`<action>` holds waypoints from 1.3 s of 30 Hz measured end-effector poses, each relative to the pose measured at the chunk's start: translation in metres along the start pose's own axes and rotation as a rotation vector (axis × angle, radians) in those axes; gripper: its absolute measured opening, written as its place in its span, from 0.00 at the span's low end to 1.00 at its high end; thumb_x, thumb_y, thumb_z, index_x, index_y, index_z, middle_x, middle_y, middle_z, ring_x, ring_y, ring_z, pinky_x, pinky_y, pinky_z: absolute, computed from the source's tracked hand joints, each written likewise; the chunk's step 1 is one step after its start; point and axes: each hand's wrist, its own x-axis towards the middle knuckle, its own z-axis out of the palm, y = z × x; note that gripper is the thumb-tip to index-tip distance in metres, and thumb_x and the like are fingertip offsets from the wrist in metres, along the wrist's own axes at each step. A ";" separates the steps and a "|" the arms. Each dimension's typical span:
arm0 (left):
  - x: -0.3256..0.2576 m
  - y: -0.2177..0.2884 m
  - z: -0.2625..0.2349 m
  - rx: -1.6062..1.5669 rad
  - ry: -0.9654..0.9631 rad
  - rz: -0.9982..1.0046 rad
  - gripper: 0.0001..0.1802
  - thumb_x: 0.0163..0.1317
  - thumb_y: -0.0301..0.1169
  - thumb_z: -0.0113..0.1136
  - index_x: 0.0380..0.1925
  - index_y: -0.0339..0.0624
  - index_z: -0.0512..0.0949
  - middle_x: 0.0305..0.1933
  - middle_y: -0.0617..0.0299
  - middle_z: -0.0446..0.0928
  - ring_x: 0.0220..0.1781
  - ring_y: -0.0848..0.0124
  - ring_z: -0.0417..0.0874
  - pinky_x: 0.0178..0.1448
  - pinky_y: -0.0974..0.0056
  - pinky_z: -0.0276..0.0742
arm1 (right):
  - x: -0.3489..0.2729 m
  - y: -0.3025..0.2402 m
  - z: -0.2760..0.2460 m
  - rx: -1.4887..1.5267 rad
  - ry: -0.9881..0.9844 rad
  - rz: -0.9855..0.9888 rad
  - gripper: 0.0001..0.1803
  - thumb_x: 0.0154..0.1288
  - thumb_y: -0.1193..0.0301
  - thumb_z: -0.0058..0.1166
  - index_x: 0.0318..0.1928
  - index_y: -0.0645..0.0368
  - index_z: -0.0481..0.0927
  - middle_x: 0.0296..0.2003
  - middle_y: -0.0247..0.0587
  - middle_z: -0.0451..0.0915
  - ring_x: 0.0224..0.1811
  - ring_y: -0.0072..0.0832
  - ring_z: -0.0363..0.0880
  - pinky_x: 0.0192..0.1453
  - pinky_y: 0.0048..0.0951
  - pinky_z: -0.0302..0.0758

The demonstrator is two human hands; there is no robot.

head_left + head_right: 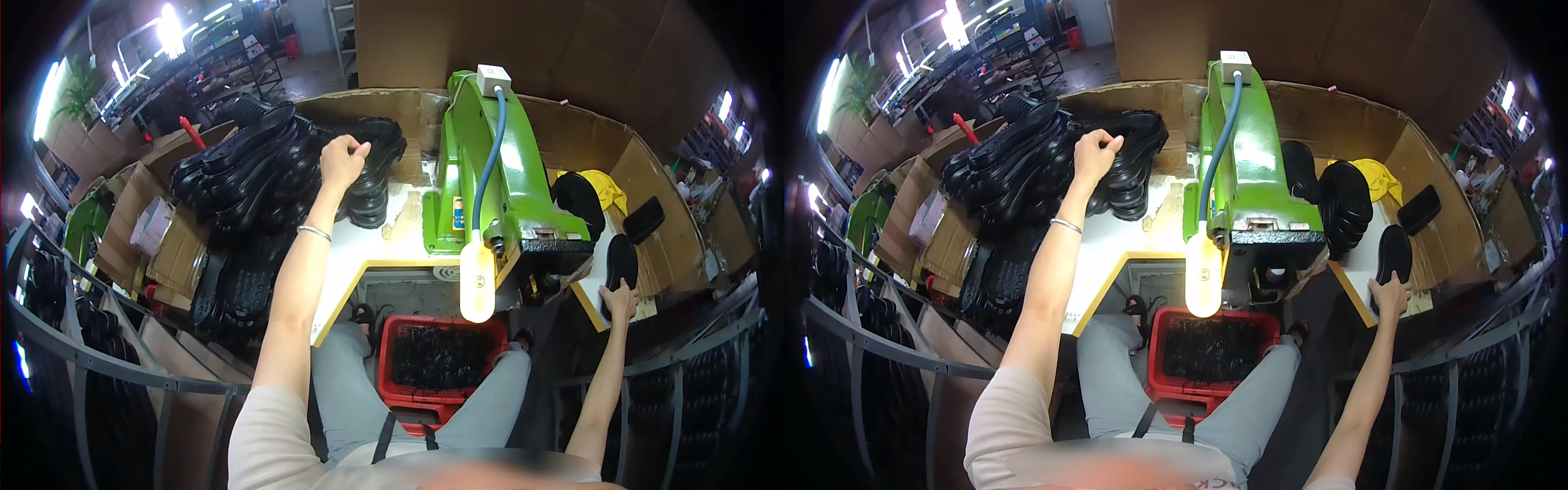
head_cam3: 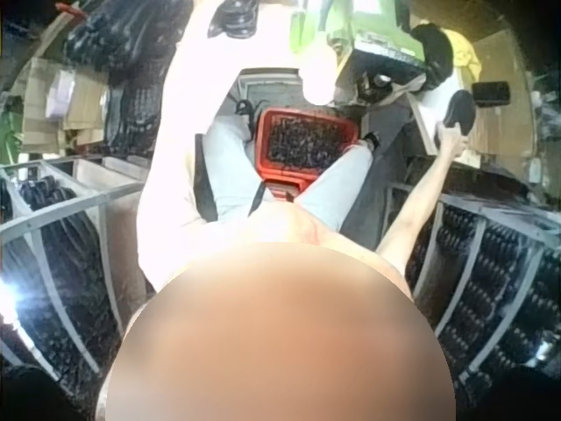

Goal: Operating a specialized factory machine to process or trim shoe soles.

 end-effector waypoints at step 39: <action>-0.288 0.120 -0.015 -0.887 -0.307 -0.197 0.28 0.35 0.28 0.82 0.30 0.40 0.70 0.29 0.65 0.75 0.33 0.76 0.78 0.38 0.70 0.76 | -0.217 -0.061 0.027 1.733 -0.060 -0.542 0.50 0.49 0.69 0.74 0.69 0.63 0.56 0.63 0.48 0.64 0.62 0.33 0.66 0.66 0.31 0.63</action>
